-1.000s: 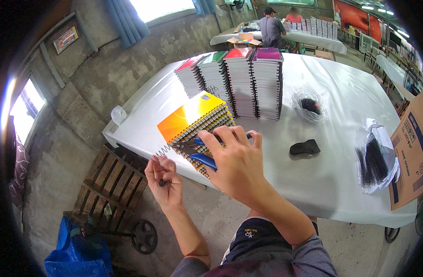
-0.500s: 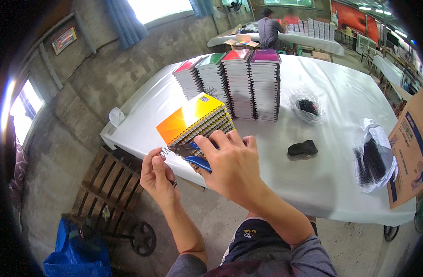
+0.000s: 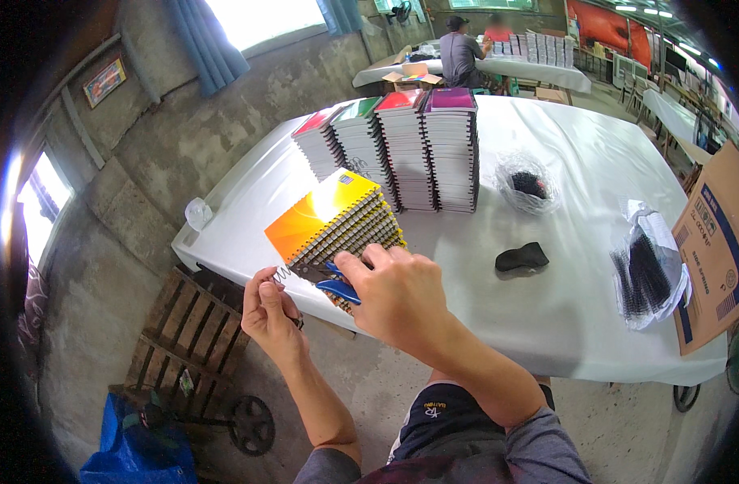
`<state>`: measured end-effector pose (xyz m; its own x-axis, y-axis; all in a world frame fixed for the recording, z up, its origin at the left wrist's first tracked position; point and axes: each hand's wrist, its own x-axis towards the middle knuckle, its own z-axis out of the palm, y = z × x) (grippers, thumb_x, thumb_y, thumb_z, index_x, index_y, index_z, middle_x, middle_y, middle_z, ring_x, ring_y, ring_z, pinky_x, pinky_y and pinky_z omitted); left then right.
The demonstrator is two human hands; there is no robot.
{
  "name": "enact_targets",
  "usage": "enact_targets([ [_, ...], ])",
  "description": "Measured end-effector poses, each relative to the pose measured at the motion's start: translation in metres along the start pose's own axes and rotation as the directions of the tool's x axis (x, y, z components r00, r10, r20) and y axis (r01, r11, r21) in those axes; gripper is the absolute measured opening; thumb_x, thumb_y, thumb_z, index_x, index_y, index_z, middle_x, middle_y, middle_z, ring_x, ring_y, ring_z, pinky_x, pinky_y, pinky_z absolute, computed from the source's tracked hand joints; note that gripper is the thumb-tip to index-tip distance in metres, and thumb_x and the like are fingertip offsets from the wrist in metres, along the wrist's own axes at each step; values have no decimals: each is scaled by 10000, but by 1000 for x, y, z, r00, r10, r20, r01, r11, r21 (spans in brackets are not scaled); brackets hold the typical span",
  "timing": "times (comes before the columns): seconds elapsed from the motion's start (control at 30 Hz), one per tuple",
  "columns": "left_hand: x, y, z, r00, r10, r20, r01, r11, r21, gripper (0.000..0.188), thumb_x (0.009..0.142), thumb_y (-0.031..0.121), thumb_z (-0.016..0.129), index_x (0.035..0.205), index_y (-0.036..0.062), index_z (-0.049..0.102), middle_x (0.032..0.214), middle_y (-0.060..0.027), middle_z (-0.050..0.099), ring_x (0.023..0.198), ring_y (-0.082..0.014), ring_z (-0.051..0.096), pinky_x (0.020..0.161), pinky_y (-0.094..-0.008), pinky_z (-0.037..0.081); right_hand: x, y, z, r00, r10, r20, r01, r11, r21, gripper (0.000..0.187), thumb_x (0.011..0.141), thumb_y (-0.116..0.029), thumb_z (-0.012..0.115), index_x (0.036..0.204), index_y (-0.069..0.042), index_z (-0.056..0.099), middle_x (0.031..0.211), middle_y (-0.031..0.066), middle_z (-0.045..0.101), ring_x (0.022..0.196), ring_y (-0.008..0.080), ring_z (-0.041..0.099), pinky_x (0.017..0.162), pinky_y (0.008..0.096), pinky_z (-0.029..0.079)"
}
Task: The person uses pliers to cut the excess spiral wire from the edge of a stack of notebooks. They repeatedly reposition the stack and trim the wire along the binding edge, then place the trimmed pieces into a plastic bag.
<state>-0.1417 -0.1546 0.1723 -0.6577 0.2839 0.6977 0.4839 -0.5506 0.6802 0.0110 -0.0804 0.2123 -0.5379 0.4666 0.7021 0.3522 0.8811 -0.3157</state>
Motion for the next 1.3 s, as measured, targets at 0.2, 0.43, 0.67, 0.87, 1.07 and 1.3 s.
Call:
enact_targets([
  [0.2, -4, 2, 1, 999, -16, -37, 16, 1000, -2, 261, 895, 207, 592, 1036, -12, 602, 726, 18, 519, 483, -3, 371, 402, -146, 243, 2, 1, -4, 999, 14, -51, -10, 998, 64, 441, 616, -167, 730, 1040, -168, 608, 896, 38, 585, 847, 234, 566, 750, 372, 418],
  [0.43, -5, 1, 3, 987, 153, -48, -143, 976, 161, 218, 890, 148, 585, 1040, -10, 603, 850, 6, 513, 554, -12, 398, 439, -157, 293, 1, 13, -8, 985, -86, -151, 105, 987, 125, 504, 604, -164, 722, 1082, -163, 562, 1080, 25, 537, 991, 230, 516, 805, 397, 334],
  [0.67, -7, 1, 1, 989, 132, -67, -123, 984, 126, 221, 852, 140, 633, 989, -33, 630, 897, -35, 532, 547, -25, 411, 455, -157, 315, 29, 26, -2, 980, -201, 7, 197, 967, 163, 526, 595, -103, 682, 1085, -125, 494, 1191, 68, 529, 1035, 260, 518, 800, 415, 389],
  [0.87, -9, -1, -12, 977, 149, -154, -141, 988, 62, 234, 923, 193, 539, 1030, -12, 577, 837, 8, 495, 522, -8, 358, 397, -154, 254, 36, 25, 1, 988, -97, 122, 79, 986, 146, 529, 595, -87, 675, 1084, -111, 475, 1177, 77, 541, 1055, 258, 519, 818, 401, 384],
  [1.07, -32, 40, -1, 941, -255, 222, 321, 475, -819, 365, 961, 358, 431, 1049, 17, 529, 772, -20, 510, 476, -53, 360, 370, -181, 276, 12, 48, 4, 956, -188, -227, 255, 913, 319, 484, 608, -65, 653, 1071, -118, 520, 1180, 65, 544, 1029, 228, 518, 852, 372, 347],
  [1.3, -160, -4, 77, -165, -319, 933, 441, -870, -220, 249, 944, 232, 429, 843, 17, 502, 746, -36, 445, 562, -100, 405, 456, -208, 348, -120, 153, -26, 952, 146, -269, -101, 980, 172, 464, 596, 12, 612, 1047, -87, 562, 993, 95, 601, 907, 304, 567, 829, 390, 418],
])
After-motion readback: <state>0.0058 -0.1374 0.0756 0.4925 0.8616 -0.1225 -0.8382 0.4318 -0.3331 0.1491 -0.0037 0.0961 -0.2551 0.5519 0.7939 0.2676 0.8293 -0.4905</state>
